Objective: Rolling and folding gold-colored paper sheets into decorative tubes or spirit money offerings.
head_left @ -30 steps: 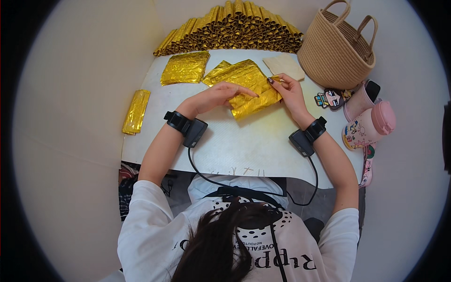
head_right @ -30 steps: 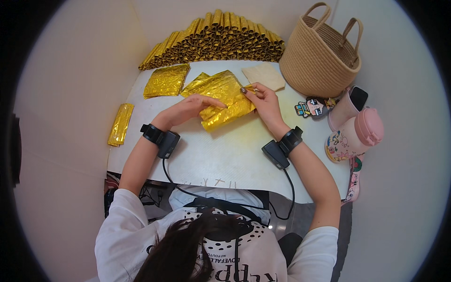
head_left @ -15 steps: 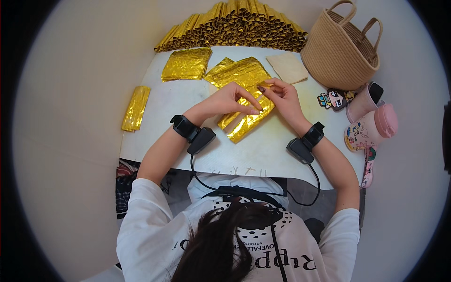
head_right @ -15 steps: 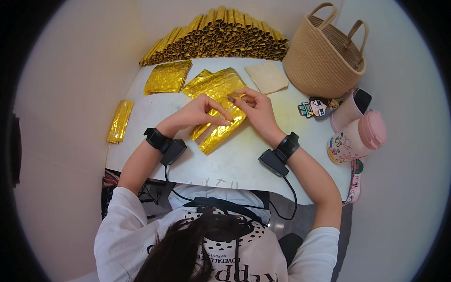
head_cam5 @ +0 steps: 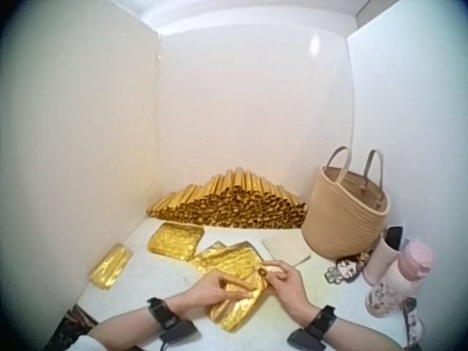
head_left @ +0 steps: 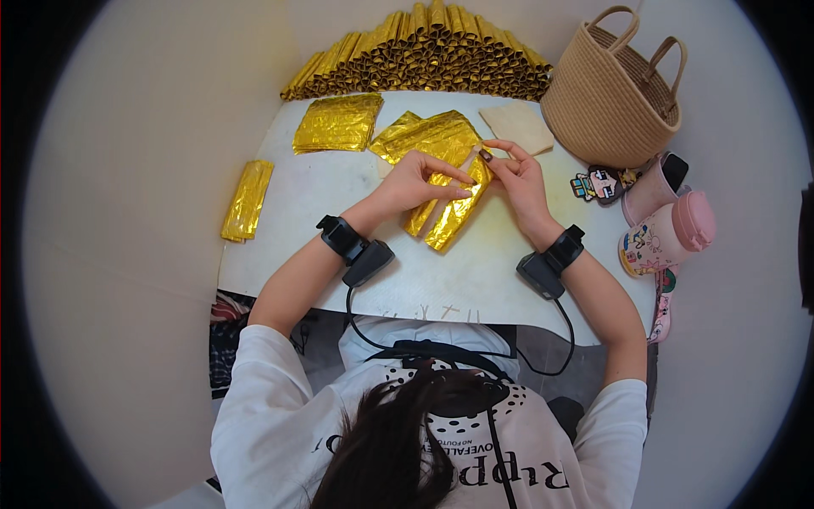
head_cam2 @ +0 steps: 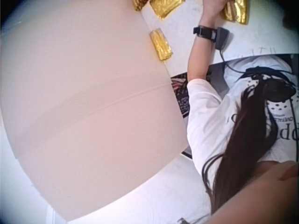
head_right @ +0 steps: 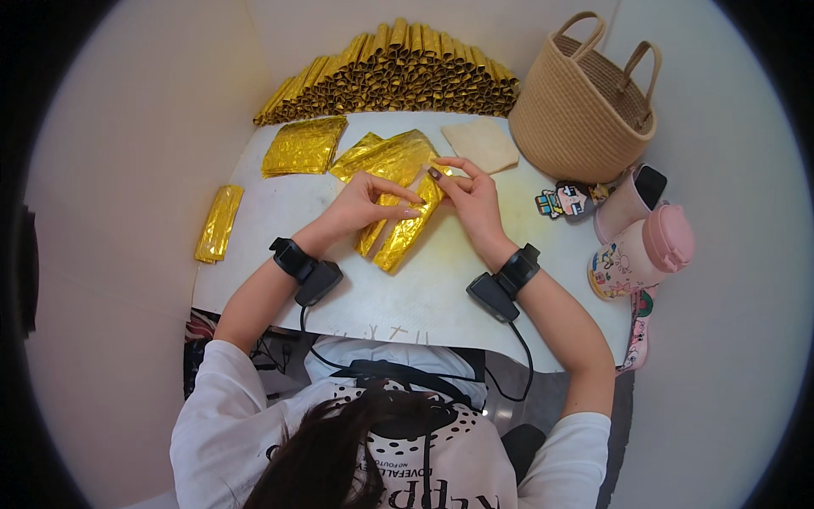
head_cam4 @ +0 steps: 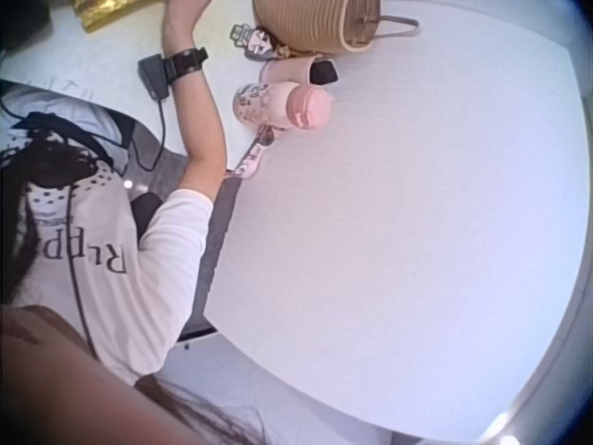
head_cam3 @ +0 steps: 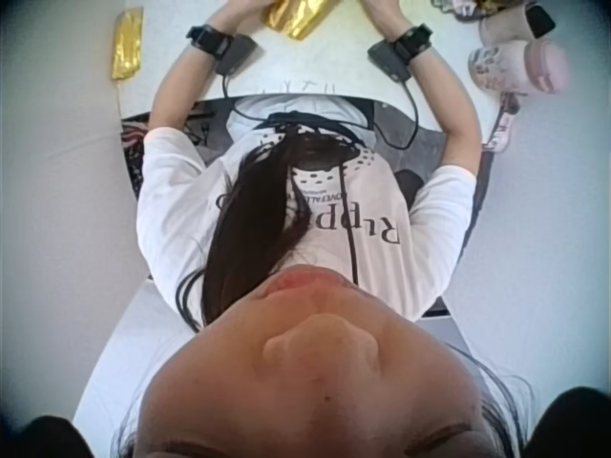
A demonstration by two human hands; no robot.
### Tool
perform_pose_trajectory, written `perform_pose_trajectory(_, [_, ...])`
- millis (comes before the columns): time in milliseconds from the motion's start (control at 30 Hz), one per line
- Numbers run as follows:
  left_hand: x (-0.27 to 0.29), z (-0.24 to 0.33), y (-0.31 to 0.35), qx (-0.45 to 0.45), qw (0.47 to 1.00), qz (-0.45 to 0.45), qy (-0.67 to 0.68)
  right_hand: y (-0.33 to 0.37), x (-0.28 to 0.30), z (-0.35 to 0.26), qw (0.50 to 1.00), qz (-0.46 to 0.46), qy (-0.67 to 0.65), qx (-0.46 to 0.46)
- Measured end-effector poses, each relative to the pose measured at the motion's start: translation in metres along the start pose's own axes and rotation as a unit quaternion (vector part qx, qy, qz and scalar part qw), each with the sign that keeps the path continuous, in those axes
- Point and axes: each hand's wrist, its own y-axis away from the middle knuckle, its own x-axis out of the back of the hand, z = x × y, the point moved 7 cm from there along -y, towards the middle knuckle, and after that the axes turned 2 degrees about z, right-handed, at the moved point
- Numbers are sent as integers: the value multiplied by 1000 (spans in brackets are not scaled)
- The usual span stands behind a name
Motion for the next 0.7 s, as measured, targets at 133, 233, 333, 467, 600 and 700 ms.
perform_pose_trajectory(133, [-5, 2, 0, -9, 999, 17, 28, -1, -1, 11, 999, -3, -36, -30])
perform_pose_trajectory(233, [-6, 5, 1, -24, 999, 28, 39, 1, -2, 10, 998, -3, -33, -46])
perform_pose_trajectory(333, [-10, 0, 1, -13, 1000, 10, 17, 5, -5, 3, 999, 11, -22, -39])
perform_pose_trajectory(467, [-18, 12, 4, -26, 999, -32, -27, 4, -3, 4, 1000, 6, 28, -13])
perform_pose_trajectory(600, [-26, 19, 9, -25, 996, -71, -50, 6, -6, -1, 999, 8, 31, 14])
perform_pose_trajectory(700, [-22, 8, 5, -12, 999, -37, 8, 6, -6, -3, 999, 4, 23, 32])
